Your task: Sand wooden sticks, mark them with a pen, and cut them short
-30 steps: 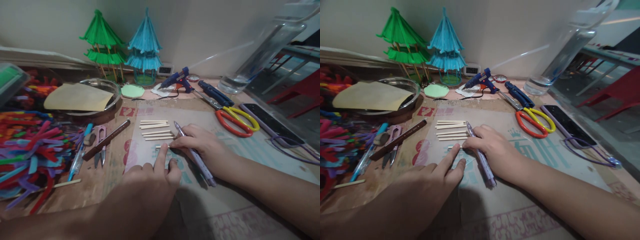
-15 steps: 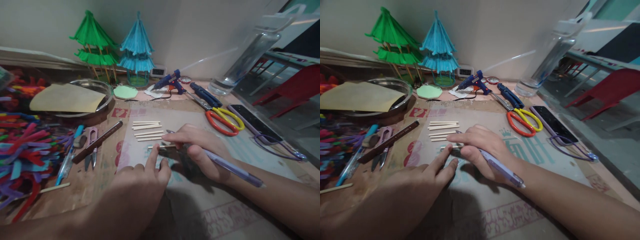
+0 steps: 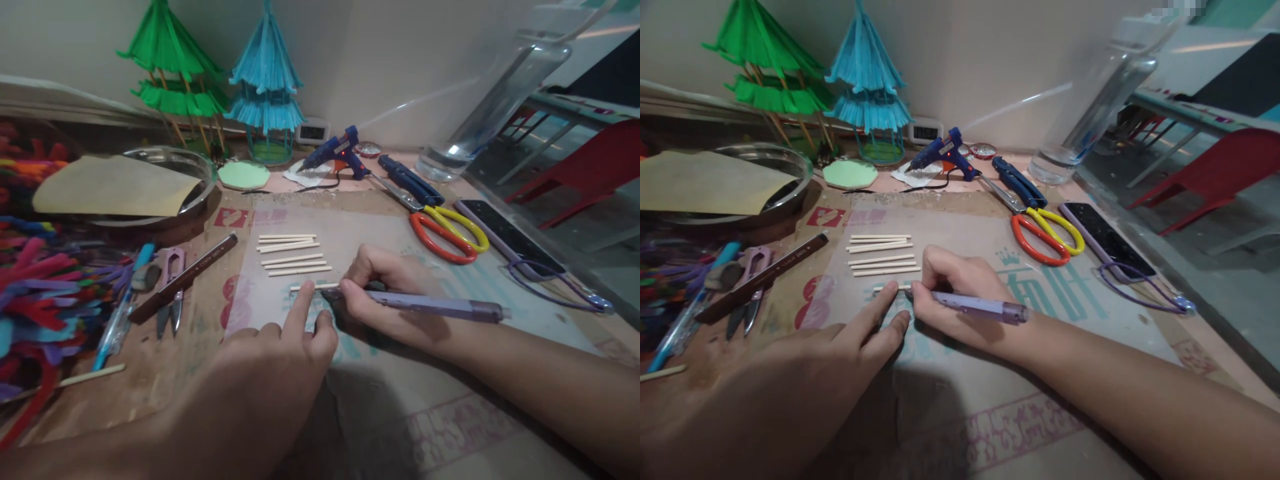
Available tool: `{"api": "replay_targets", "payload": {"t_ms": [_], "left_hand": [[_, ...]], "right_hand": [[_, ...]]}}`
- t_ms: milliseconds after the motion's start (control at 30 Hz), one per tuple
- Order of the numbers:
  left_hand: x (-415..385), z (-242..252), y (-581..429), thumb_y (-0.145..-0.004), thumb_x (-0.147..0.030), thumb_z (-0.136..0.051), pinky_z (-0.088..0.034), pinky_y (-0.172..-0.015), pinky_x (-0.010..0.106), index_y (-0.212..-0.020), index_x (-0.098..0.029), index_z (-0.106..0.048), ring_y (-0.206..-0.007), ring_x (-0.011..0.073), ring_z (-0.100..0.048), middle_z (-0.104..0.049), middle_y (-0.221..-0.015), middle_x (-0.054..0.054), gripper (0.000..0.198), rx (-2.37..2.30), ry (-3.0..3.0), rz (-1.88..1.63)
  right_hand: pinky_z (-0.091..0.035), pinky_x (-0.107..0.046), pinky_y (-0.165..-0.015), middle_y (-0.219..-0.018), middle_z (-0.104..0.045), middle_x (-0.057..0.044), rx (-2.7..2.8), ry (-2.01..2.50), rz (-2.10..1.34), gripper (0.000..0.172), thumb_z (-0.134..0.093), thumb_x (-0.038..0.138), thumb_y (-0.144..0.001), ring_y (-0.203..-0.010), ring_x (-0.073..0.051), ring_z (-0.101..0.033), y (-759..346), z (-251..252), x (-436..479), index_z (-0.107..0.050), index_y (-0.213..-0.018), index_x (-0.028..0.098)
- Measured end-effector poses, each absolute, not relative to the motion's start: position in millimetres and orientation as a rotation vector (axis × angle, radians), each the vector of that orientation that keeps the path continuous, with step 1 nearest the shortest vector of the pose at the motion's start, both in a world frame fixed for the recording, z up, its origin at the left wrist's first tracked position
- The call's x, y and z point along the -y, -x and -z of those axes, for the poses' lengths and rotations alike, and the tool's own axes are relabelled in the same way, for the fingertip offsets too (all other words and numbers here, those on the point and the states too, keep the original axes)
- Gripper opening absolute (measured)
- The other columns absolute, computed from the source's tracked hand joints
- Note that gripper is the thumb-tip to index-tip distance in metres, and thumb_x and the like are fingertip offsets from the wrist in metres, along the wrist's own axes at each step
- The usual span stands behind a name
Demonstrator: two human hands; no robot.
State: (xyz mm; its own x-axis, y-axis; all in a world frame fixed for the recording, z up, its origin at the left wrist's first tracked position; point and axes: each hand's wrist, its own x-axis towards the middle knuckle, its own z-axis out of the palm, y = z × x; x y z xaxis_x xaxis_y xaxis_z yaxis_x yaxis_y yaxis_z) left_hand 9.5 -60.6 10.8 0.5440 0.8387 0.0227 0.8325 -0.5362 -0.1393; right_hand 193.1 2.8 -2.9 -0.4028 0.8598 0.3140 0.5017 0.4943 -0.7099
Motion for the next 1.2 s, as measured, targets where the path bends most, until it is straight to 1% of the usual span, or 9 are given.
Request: {"api": "replay_targets", "payload": {"t_ms": [167, 300, 367, 500, 833, 1033, 1100, 1200], "left_hand": [[62, -5, -8, -0.085, -0.015, -0.054, -0.052, -0.053, 0.032, -0.133, -0.029, -0.058, -0.059, 0.0184, -0.068, -0.053, -0.144, 0.016, 0.050, 1.478, 2.622, -0.027], [63, -1, -5, -0.087, -0.017, -0.048, -0.055, -0.060, 0.037, -0.137, -0.029, -0.053, -0.064, 0.0217, -0.070, -0.057, -0.139, 0.016, 0.051, 1.487, 2.583, -0.005], [62, -1, -5, -0.088, -0.017, -0.047, -0.055, -0.062, 0.037, -0.136, -0.030, -0.053, -0.065, 0.0212, -0.070, -0.059, -0.138, 0.014, 0.050, 1.461, 2.579, 0.000], [62, -1, -5, -0.087, -0.017, -0.047, -0.055, -0.060, 0.035, -0.133, -0.031, -0.055, -0.062, 0.0190, -0.069, -0.059, -0.138, 0.013, 0.049, 1.408, 2.570, 0.021], [62, -4, -5, -0.086, -0.019, -0.051, -0.057, -0.065, 0.039, -0.134, -0.032, -0.056, -0.068, 0.0220, -0.071, -0.056, -0.142, 0.013, 0.049, 1.440, 2.578, 0.039], [61, -1, -4, -0.088, -0.018, -0.049, -0.056, -0.063, 0.037, -0.135, -0.031, -0.054, -0.065, 0.0204, -0.070, -0.060, -0.137, 0.014, 0.050, 1.440, 2.582, 0.006], [62, 0, -3, -0.088, -0.020, -0.048, -0.056, -0.062, 0.037, -0.137, -0.032, -0.053, -0.066, 0.0216, -0.071, -0.061, -0.136, 0.014, 0.050, 1.481, 2.577, -0.004], [63, -1, -4, -0.088, -0.023, -0.049, -0.055, -0.058, 0.039, -0.139, -0.028, -0.051, -0.066, 0.0253, -0.071, -0.064, -0.131, 0.017, 0.051, 1.541, 2.559, -0.012]], "right_hand": [[-0.034, -0.021, -0.047, -0.056, -0.055, 0.005, 2.131, 1.130, -0.652, 0.019, -0.053, 0.021, -0.081, -0.047, -0.008, -0.045, -192, 0, -4, -0.044, -0.065, 0.022], [-0.034, -0.021, -0.049, -0.057, -0.055, 0.005, 2.147, 1.128, -0.638, 0.019, -0.053, 0.022, -0.082, -0.048, -0.008, -0.046, -191, -2, -3, -0.044, -0.065, 0.022], [-0.035, -0.022, -0.050, -0.057, -0.055, 0.004, 2.148, 1.131, -0.634, 0.019, -0.052, 0.022, -0.082, -0.048, -0.008, -0.046, -192, -2, -3, -0.043, -0.065, 0.022], [-0.035, -0.022, -0.050, -0.058, -0.055, 0.004, 2.160, 1.110, -0.625, 0.018, -0.052, 0.022, -0.082, -0.049, -0.009, -0.047, -192, -1, -4, -0.044, -0.065, 0.022], [-0.035, -0.022, -0.050, -0.058, -0.055, 0.005, 2.177, 1.107, -0.596, 0.019, -0.053, 0.022, -0.083, -0.049, -0.009, -0.047, -192, -2, -3, -0.044, -0.066, 0.022], [-0.035, -0.023, -0.051, -0.059, -0.055, 0.004, 2.178, 1.097, -0.607, 0.019, -0.052, 0.021, -0.083, -0.050, -0.009, -0.047, -193, -2, -3, -0.044, -0.066, 0.022], [-0.035, -0.023, -0.051, -0.059, -0.055, 0.004, 2.174, 1.108, -0.612, 0.019, -0.052, 0.022, -0.083, -0.051, -0.010, -0.048, -193, -2, -3, -0.044, -0.066, 0.022], [-0.036, -0.023, -0.053, -0.060, -0.055, 0.004, 2.171, 1.116, -0.617, 0.019, -0.053, 0.023, -0.083, -0.053, -0.010, -0.050, -192, -2, -3, -0.045, -0.066, 0.022]]}}
